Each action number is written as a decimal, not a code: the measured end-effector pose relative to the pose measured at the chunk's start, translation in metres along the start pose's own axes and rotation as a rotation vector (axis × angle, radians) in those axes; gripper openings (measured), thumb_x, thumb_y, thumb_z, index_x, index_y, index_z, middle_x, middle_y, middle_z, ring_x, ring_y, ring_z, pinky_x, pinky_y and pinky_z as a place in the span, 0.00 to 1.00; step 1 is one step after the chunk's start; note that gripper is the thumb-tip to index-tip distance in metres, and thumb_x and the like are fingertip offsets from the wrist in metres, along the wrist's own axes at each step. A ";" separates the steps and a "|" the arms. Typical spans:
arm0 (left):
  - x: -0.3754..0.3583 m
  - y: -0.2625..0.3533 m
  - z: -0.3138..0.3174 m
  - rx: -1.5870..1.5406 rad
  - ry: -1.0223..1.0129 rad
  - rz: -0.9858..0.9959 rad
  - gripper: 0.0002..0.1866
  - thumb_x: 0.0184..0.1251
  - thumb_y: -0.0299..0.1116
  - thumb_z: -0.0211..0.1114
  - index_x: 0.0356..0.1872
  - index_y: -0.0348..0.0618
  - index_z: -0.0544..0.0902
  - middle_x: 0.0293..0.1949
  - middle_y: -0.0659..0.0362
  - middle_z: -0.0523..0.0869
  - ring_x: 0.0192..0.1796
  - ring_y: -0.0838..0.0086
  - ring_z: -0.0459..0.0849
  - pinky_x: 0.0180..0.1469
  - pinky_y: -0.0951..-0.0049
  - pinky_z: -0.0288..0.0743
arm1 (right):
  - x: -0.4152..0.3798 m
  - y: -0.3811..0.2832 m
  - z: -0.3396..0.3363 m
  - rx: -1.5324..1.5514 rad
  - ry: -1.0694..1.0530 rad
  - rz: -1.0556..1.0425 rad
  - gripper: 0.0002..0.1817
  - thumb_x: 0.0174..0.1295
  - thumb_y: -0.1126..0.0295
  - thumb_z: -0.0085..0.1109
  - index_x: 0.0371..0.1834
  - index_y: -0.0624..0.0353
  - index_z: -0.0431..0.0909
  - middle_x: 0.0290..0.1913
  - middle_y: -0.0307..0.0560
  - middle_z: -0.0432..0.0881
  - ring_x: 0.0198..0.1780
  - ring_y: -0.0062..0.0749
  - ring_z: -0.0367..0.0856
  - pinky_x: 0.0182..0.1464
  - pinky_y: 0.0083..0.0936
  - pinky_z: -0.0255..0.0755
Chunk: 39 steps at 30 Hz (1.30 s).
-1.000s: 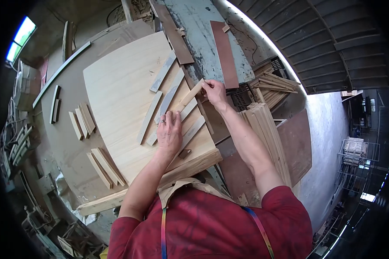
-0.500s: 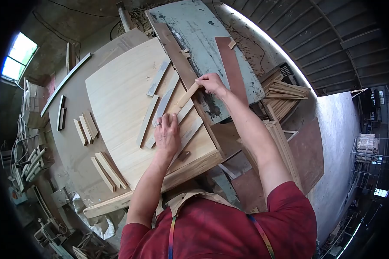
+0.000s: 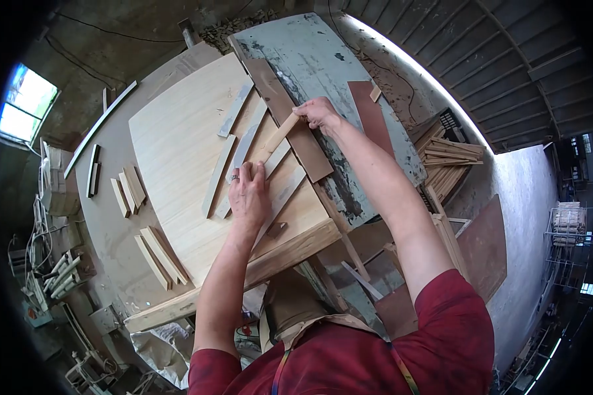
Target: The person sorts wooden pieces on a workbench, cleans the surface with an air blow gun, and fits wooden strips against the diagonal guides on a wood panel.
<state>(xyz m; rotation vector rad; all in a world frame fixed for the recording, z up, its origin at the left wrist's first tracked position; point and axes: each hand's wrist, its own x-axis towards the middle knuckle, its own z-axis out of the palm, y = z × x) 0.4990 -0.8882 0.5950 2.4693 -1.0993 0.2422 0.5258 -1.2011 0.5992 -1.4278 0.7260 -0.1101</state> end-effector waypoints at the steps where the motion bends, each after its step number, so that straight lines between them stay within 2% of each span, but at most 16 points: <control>1: 0.000 0.000 0.000 0.009 -0.016 -0.007 0.25 0.69 0.35 0.70 0.67 0.44 0.83 0.64 0.46 0.80 0.65 0.43 0.79 0.64 0.52 0.77 | 0.000 -0.003 0.001 -0.030 -0.003 0.006 0.11 0.66 0.69 0.75 0.33 0.65 0.85 0.22 0.33 0.73 0.16 0.14 0.59 0.17 0.20 0.54; 3: 0.001 0.002 0.000 0.017 -0.011 -0.011 0.25 0.69 0.35 0.70 0.67 0.44 0.83 0.64 0.46 0.80 0.65 0.44 0.79 0.64 0.52 0.77 | 0.002 -0.005 -0.001 -0.063 -0.008 -0.001 0.11 0.68 0.68 0.74 0.35 0.65 0.85 0.23 0.32 0.72 0.16 0.12 0.58 0.17 0.18 0.55; 6: 0.003 0.004 -0.001 0.023 -0.005 -0.030 0.25 0.69 0.35 0.70 0.67 0.44 0.82 0.64 0.47 0.80 0.65 0.44 0.79 0.65 0.52 0.76 | 0.014 -0.001 -0.002 0.050 -0.028 0.026 0.14 0.64 0.71 0.76 0.23 0.63 0.81 0.20 0.36 0.71 0.16 0.19 0.60 0.16 0.22 0.52; 10: 0.007 0.001 0.001 -0.005 0.025 -0.051 0.25 0.65 0.32 0.71 0.65 0.44 0.83 0.60 0.48 0.81 0.63 0.48 0.79 0.63 0.52 0.76 | 0.013 0.000 -0.025 0.133 -0.142 0.035 0.16 0.66 0.69 0.74 0.23 0.62 0.80 0.19 0.34 0.69 0.15 0.19 0.59 0.17 0.23 0.52; 12: 0.008 -0.003 0.004 -0.008 0.026 -0.037 0.25 0.65 0.31 0.71 0.64 0.43 0.83 0.59 0.48 0.81 0.63 0.48 0.79 0.63 0.52 0.76 | -0.011 -0.021 -0.047 -0.420 -0.166 0.014 0.12 0.70 0.65 0.72 0.33 0.63 0.86 0.24 0.34 0.75 0.21 0.18 0.67 0.20 0.21 0.59; 13: 0.009 -0.003 0.005 -0.012 0.024 -0.028 0.25 0.65 0.31 0.70 0.64 0.43 0.83 0.59 0.48 0.81 0.62 0.48 0.79 0.62 0.53 0.76 | -0.031 -0.042 -0.054 -0.431 -0.168 0.009 0.12 0.70 0.65 0.72 0.33 0.63 0.86 0.24 0.34 0.75 0.21 0.18 0.67 0.20 0.21 0.59; 15: 0.013 -0.005 0.007 -0.007 0.025 -0.036 0.25 0.65 0.31 0.70 0.64 0.43 0.83 0.59 0.48 0.81 0.62 0.48 0.79 0.62 0.53 0.76 | -0.068 -0.082 -0.067 -1.122 -0.397 0.030 0.12 0.68 0.63 0.73 0.39 0.63 0.89 0.29 0.36 0.81 0.25 0.18 0.73 0.24 0.25 0.65; 17: 0.010 -0.003 0.009 0.021 0.005 -0.030 0.25 0.65 0.31 0.70 0.64 0.42 0.83 0.60 0.47 0.81 0.62 0.48 0.79 0.62 0.53 0.77 | -0.048 -0.119 -0.105 -0.821 -0.147 -0.213 0.15 0.67 0.61 0.74 0.43 0.64 0.90 0.32 0.36 0.85 0.30 0.18 0.76 0.30 0.25 0.71; 19: 0.005 -0.002 0.009 0.018 -0.005 -0.025 0.25 0.65 0.32 0.70 0.64 0.42 0.83 0.60 0.47 0.81 0.62 0.48 0.79 0.62 0.53 0.77 | -0.046 -0.170 -0.126 -0.584 0.469 -0.678 0.24 0.61 0.54 0.80 0.47 0.66 0.89 0.30 0.38 0.85 0.30 0.19 0.79 0.35 0.22 0.76; 22: 0.005 0.003 0.002 0.021 -0.008 0.000 0.25 0.66 0.32 0.70 0.64 0.41 0.83 0.60 0.47 0.80 0.62 0.48 0.79 0.62 0.53 0.77 | -0.112 -0.201 -0.092 -0.435 0.532 -0.802 0.25 0.63 0.56 0.79 0.52 0.67 0.88 0.35 0.37 0.86 0.36 0.16 0.80 0.42 0.20 0.77; 25: 0.007 0.005 -0.002 0.015 -0.061 -0.015 0.25 0.67 0.33 0.70 0.65 0.41 0.82 0.60 0.47 0.80 0.61 0.47 0.79 0.62 0.52 0.76 | -0.176 -0.164 -0.048 -0.417 0.116 -0.689 0.21 0.67 0.62 0.77 0.55 0.66 0.87 0.39 0.37 0.88 0.38 0.15 0.81 0.43 0.19 0.78; 27: 0.007 0.003 -0.003 0.015 -0.060 -0.012 0.24 0.67 0.33 0.69 0.65 0.41 0.82 0.60 0.47 0.80 0.61 0.47 0.79 0.62 0.52 0.76 | -0.191 -0.110 -0.031 -0.470 -0.056 -0.576 0.12 0.72 0.70 0.71 0.53 0.63 0.88 0.38 0.34 0.88 0.36 0.13 0.81 0.39 0.17 0.77; 29: 0.008 0.003 -0.003 0.007 -0.052 0.006 0.24 0.68 0.33 0.69 0.65 0.41 0.82 0.60 0.46 0.80 0.61 0.47 0.80 0.62 0.52 0.76 | -0.205 -0.063 -0.013 -0.532 -0.170 -0.516 0.11 0.70 0.68 0.72 0.49 0.63 0.90 0.37 0.37 0.90 0.37 0.15 0.84 0.40 0.20 0.79; 36: 0.009 -0.004 -0.008 -0.049 -0.137 0.004 0.26 0.67 0.33 0.70 0.66 0.43 0.82 0.61 0.46 0.80 0.61 0.47 0.79 0.62 0.51 0.76 | -0.156 0.027 0.033 -0.601 0.129 -0.312 0.14 0.67 0.62 0.73 0.47 0.62 0.89 0.36 0.49 0.90 0.35 0.29 0.88 0.42 0.29 0.81; 38: 0.018 -0.010 -0.007 -0.059 -0.135 -0.003 0.26 0.67 0.33 0.70 0.67 0.44 0.82 0.61 0.46 0.80 0.61 0.47 0.79 0.62 0.51 0.76 | -0.131 0.020 0.059 -0.601 0.202 -0.367 0.13 0.67 0.63 0.70 0.44 0.63 0.88 0.38 0.55 0.90 0.38 0.45 0.89 0.46 0.37 0.82; 39: 0.019 -0.012 -0.007 -0.087 -0.147 -0.005 0.27 0.67 0.33 0.70 0.68 0.45 0.81 0.61 0.46 0.80 0.61 0.47 0.80 0.62 0.51 0.76 | -0.128 0.018 0.063 -0.599 0.199 -0.356 0.13 0.67 0.63 0.70 0.44 0.63 0.88 0.38 0.55 0.90 0.38 0.45 0.89 0.46 0.37 0.82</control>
